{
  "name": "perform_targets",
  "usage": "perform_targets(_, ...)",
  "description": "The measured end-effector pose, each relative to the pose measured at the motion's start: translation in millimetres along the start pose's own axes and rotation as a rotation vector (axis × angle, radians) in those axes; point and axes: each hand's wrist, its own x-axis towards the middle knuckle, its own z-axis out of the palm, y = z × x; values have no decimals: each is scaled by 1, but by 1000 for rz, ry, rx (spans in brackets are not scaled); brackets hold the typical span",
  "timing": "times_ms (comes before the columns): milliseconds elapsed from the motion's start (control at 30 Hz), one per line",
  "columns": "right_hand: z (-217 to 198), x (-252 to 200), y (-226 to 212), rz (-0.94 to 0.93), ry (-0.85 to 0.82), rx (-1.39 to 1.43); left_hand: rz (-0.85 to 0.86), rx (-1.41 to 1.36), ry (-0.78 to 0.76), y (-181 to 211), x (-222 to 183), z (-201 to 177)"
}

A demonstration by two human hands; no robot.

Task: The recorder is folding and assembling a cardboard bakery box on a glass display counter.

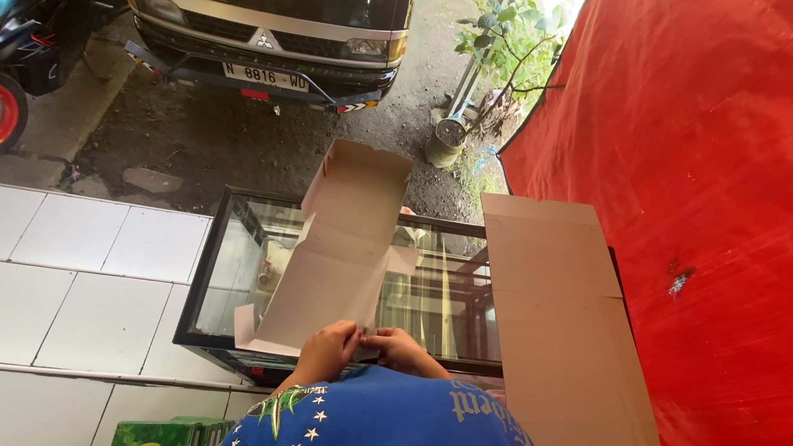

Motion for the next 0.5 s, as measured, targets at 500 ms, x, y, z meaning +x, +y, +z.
perform_targets(500,6,-22,-14,37,84,-75,16,-53,-176,-1,3,3)
